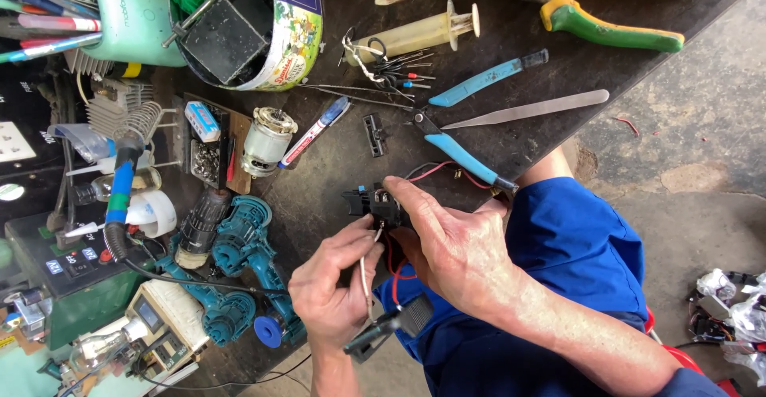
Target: Soldering additional wires to an electronic switch component on a repair workbench.
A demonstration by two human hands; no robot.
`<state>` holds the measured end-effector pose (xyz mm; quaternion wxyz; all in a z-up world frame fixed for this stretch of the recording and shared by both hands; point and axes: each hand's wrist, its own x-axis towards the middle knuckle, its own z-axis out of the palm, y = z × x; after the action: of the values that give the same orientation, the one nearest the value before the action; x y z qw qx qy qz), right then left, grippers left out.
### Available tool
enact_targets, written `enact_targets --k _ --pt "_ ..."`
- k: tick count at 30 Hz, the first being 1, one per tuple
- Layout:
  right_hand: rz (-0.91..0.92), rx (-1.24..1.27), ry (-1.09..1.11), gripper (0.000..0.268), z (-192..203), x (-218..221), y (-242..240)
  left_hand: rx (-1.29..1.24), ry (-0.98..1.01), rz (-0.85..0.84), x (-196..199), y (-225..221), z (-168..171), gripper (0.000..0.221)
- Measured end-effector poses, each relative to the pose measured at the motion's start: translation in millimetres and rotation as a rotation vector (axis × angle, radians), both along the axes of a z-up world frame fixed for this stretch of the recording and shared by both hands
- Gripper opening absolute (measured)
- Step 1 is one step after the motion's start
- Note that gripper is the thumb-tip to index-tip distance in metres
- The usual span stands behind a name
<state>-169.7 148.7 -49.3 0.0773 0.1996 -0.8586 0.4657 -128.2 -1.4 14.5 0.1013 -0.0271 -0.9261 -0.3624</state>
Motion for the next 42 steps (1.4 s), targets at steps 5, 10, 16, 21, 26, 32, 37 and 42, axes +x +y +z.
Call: enact_targets --k 5,10,16,21,26,32,37,42 --pt "0.02 0.02 -0.017 0.046 -1.5 1.2 -2.0 -0.032 0.077 -0.05 4.0 0.0 -4.9 0.006" --pt "0.032 0.048 -0.051 0.047 -5.2 3.6 -4.0 -0.065 0.098 -0.013 4.1 -1.3 -7.1 0.007" --pt "0.057 0.055 -0.075 0.051 -5.2 3.6 -3.0 -0.154 0.093 -0.02 1.1 -2.7 -6.7 0.006" --pt "0.092 0.023 -0.113 0.055 -0.2 -1.2 -0.9 -0.175 0.084 -0.039 0.6 -4.7 -8.8 0.008" --pt "0.107 0.018 -0.139 0.06 0.5 -2.2 -0.7 -0.223 0.076 -0.067 1.0 -4.0 -9.4 0.01" --pt "0.124 0.013 -0.126 0.055 2.0 -4.1 0.2 -0.237 0.171 -0.107 0.7 -2.3 -12.2 0.005" --pt "0.112 -0.002 -0.165 0.052 1.3 -4.5 -0.2 -0.219 0.141 -0.033 1.0 -1.4 -12.6 0.008" --pt "0.116 0.001 -0.174 0.056 2.1 -4.9 -1.1 -0.198 0.105 -0.014 1.5 -2.0 -11.6 0.009"
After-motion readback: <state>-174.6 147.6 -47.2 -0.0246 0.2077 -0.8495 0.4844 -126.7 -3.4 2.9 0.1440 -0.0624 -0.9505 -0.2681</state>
